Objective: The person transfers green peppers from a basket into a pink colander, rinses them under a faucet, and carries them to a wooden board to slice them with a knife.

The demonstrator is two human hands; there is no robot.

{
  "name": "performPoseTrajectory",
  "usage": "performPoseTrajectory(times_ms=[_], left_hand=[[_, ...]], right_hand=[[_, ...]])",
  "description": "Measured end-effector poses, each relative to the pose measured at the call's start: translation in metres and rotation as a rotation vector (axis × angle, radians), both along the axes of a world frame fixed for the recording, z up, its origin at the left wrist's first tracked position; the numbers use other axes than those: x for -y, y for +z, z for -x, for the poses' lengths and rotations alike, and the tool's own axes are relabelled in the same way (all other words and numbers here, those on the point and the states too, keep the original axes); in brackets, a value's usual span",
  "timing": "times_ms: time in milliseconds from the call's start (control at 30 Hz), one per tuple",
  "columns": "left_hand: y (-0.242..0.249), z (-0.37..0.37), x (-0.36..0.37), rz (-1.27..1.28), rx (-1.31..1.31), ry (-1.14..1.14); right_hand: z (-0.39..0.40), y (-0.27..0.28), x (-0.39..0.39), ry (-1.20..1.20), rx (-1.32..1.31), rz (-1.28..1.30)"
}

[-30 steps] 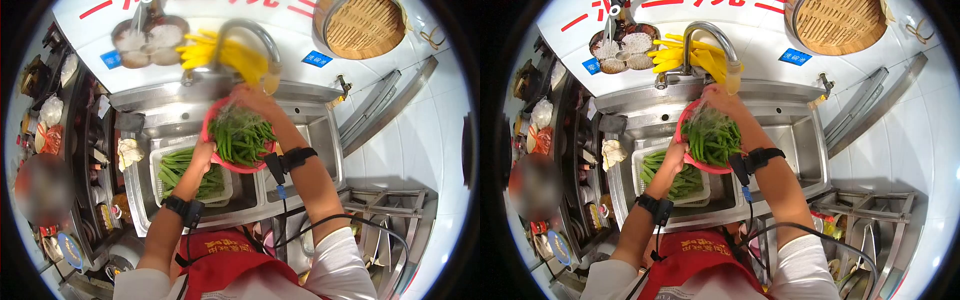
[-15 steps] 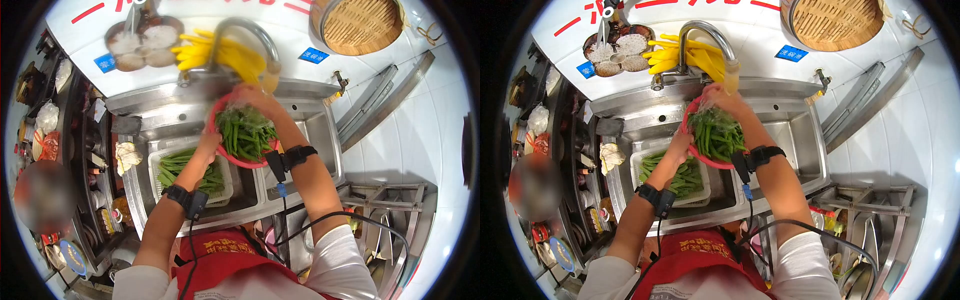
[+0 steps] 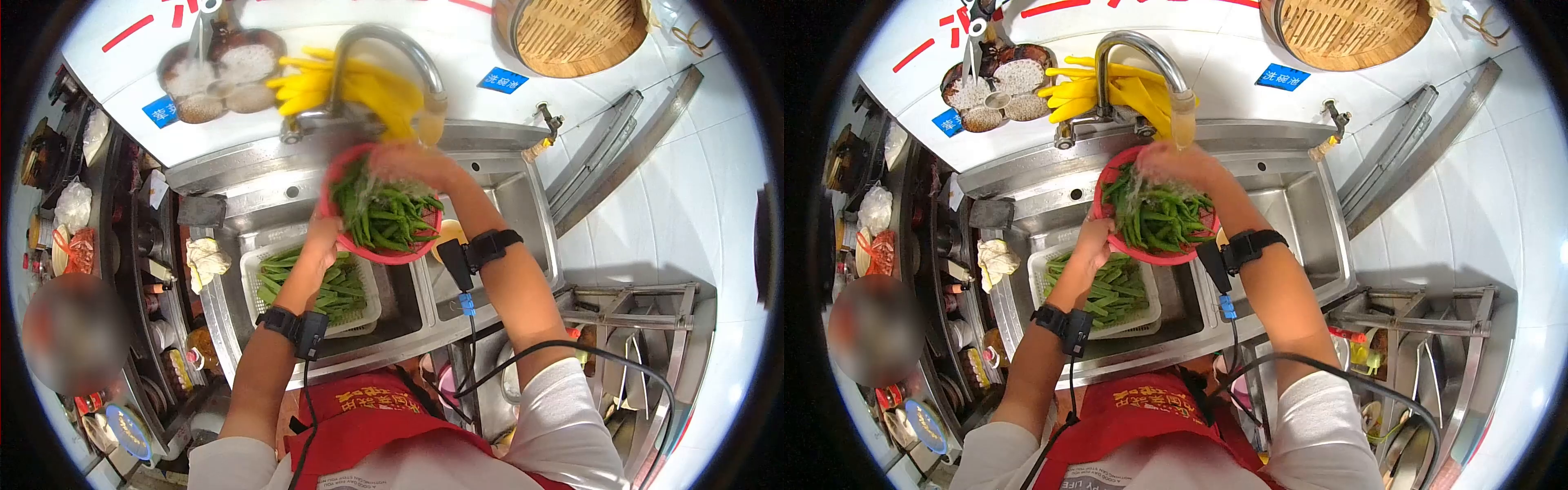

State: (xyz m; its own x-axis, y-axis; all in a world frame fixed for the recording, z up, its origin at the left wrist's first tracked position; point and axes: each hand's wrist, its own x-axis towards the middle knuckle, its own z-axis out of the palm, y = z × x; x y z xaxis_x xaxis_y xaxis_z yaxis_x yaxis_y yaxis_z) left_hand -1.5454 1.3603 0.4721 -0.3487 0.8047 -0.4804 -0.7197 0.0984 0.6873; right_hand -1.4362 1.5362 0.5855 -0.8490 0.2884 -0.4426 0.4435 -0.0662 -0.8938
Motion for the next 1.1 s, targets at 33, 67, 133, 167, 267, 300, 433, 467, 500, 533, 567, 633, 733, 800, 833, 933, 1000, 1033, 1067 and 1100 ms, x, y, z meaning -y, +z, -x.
performPoseTrajectory(times_ms=[33, 67, 133, 167, 267, 300, 433, 467, 500, 533, 567, 633, 733, 800, 833, 933, 1000, 1033, 1067, 1100], left_hand=[[-0.004, 0.002, 0.002, -0.030, 0.001, 0.028], [-0.004, 0.003, 0.004, -0.032, 0.000, 0.026], [-0.004, 0.006, 0.011, 0.008, -0.033, 0.056], [-0.007, 0.008, 0.015, 0.005, -0.034, 0.051], [-0.025, 0.011, 0.029, -0.064, -0.083, 0.078], [-0.030, 0.012, 0.034, -0.066, -0.047, 0.092], [-0.038, 0.018, 0.055, -0.068, 0.052, 0.135], [-0.041, 0.019, 0.058, -0.067, 0.052, 0.129], [-0.045, 0.020, 0.061, -0.070, 0.074, 0.147], [-0.049, 0.021, 0.064, -0.072, 0.095, 0.166], [-0.051, 0.022, 0.067, -0.069, 0.096, 0.162], [-0.053, 0.027, 0.066, -0.038, 0.067, 0.144], [-0.063, 0.027, 0.058, -0.030, -0.001, 0.196], [-0.080, 0.030, 0.052, -0.060, -0.044, 0.184], [-0.089, 0.030, 0.051, -0.087, -0.087, 0.175], [-0.066, 0.018, 0.047, -0.067, -0.008, 0.240], [-0.064, 0.010, 0.053, -0.080, 0.018, 0.242], [-0.063, 0.009, 0.052, -0.040, 0.045, 0.232], [-0.063, 0.009, 0.052, 0.000, 0.071, 0.221], [-0.067, 0.009, 0.054, 0.002, 0.067, 0.219]], right_hand=[[-0.001, -0.013, -0.014, -0.195, -0.117, -0.212], [0.001, -0.009, -0.015, -0.391, -0.235, -0.424], [0.001, -0.007, -0.006, -0.228, -0.130, -0.260], [0.003, -0.002, 0.001, -0.060, -0.024, -0.093], [0.011, 0.003, 0.006, 0.050, 0.154, -0.467], [0.010, -0.011, -0.003, 0.046, 0.154, -0.464], [0.013, -0.009, 0.005, -0.162, -0.064, -0.583], [0.012, 0.002, 0.015, 0.005, 0.019, -0.260], [0.014, -0.004, 0.010, 0.000, 0.020, -0.258], [0.017, -0.015, 0.000, -0.100, 0.044, -0.410], [0.019, -0.026, -0.007, -0.202, 0.069, -0.561], [0.021, -0.041, -0.017, -0.231, 0.103, -0.573], [0.024, -0.018, 0.008, -0.226, 0.167, -0.471], [0.024, -0.028, 0.006, -0.190, 0.201, -0.353], [0.027, -0.055, -0.016, -0.272, 0.211, -0.575], [0.020, -0.036, 0.006, -0.290, 0.153, -0.538], [0.010, -0.038, 0.015, -0.225, 0.091, -0.273], [0.011, -0.061, -0.002, -0.133, 0.098, -0.746], [0.014, -0.063, -0.005, -0.033, 0.100, -1.215], [0.013, -0.066, -0.005, -0.036, 0.098, -1.212]])
